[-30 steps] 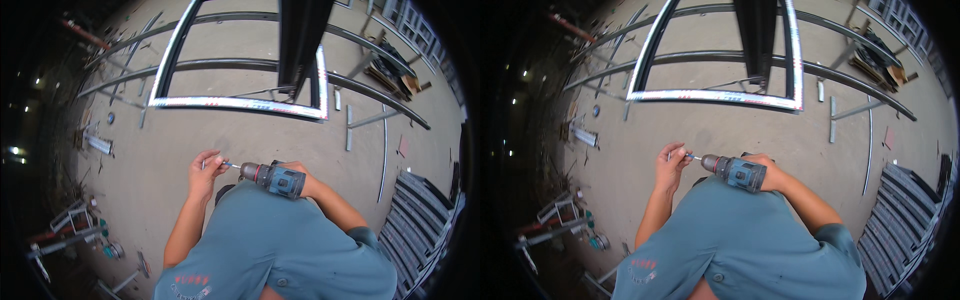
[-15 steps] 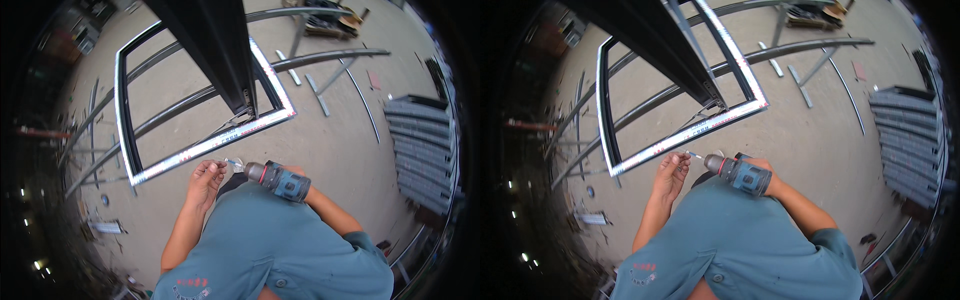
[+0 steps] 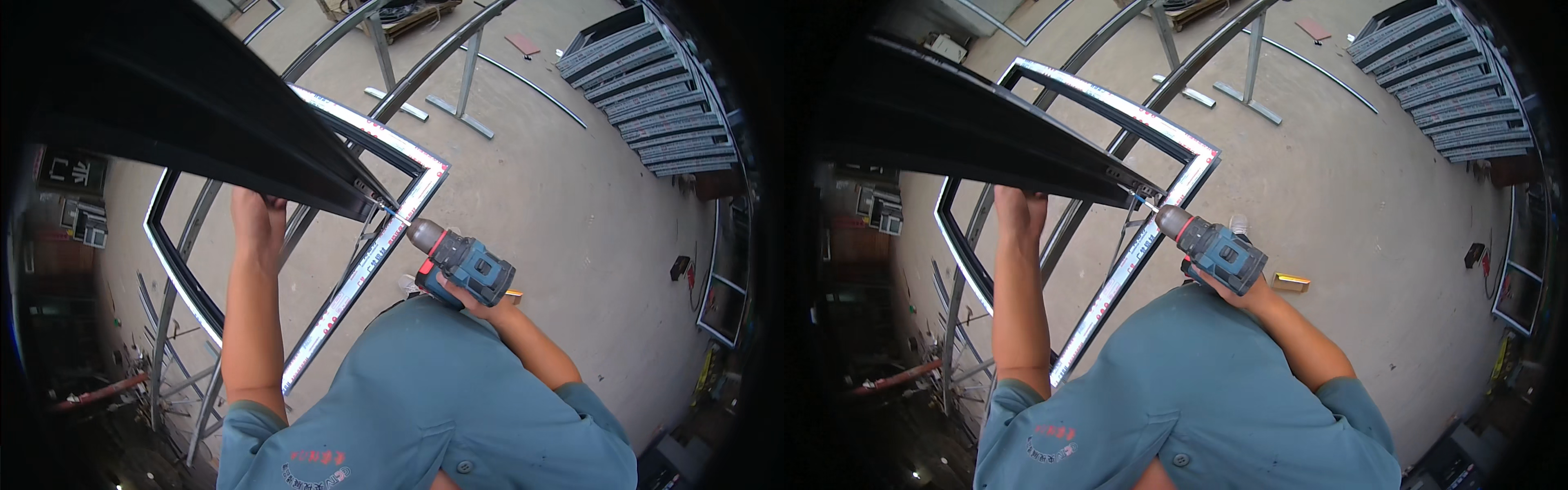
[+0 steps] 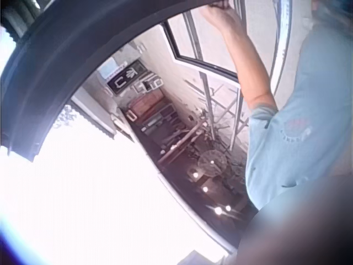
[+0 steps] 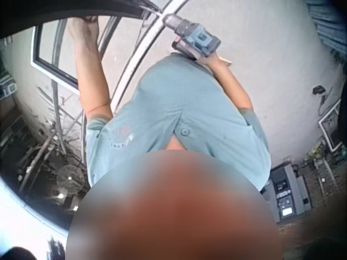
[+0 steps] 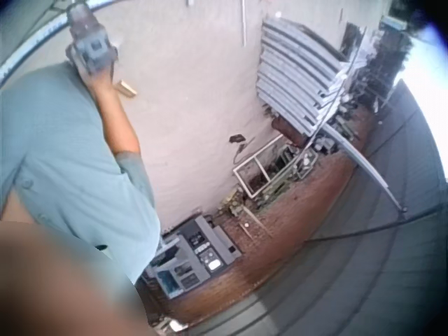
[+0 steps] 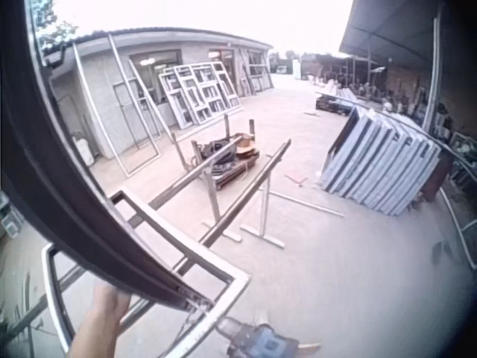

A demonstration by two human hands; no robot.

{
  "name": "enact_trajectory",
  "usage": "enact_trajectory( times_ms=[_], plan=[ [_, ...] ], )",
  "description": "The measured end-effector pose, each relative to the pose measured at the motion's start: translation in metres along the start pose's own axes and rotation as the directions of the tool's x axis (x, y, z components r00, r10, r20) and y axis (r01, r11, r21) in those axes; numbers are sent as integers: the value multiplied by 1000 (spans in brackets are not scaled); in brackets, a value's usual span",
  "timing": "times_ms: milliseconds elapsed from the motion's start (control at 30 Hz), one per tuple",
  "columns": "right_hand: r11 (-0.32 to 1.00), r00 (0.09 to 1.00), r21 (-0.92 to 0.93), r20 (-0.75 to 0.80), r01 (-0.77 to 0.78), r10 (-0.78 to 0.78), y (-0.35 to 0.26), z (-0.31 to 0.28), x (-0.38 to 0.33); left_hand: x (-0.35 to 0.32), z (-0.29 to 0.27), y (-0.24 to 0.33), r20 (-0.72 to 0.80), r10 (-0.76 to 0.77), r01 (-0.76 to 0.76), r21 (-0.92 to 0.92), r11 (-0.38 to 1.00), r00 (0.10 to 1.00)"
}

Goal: The person uses a cordless drill to fasten screws into a large metal window frame. They repeatedly pick up screws from a container on the floor, position them into pre-drilled holes on the frame, and drive them in with the drill while holding the frame steady.

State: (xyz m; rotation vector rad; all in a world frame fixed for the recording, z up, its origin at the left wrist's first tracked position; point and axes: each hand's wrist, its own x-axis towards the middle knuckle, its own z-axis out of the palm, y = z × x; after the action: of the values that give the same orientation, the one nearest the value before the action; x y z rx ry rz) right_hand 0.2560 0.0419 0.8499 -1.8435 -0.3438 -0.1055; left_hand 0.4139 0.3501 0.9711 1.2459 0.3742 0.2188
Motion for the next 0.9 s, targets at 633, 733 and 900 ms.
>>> enact_trajectory(
  times_ms=[633,733,900],
  plan=[
    [983,987,-84,4,161,-162,11,9,19,45,93,32,955,33,-118,2,993,296],
    [986,987,-46,30,161,-159,15,6,20,43,95,32,973,-20,-6,22,1000,231],
    [986,985,-51,78,159,-155,16,-1,23,45,101,29,992,-25,67,17,998,124]
  ],
)
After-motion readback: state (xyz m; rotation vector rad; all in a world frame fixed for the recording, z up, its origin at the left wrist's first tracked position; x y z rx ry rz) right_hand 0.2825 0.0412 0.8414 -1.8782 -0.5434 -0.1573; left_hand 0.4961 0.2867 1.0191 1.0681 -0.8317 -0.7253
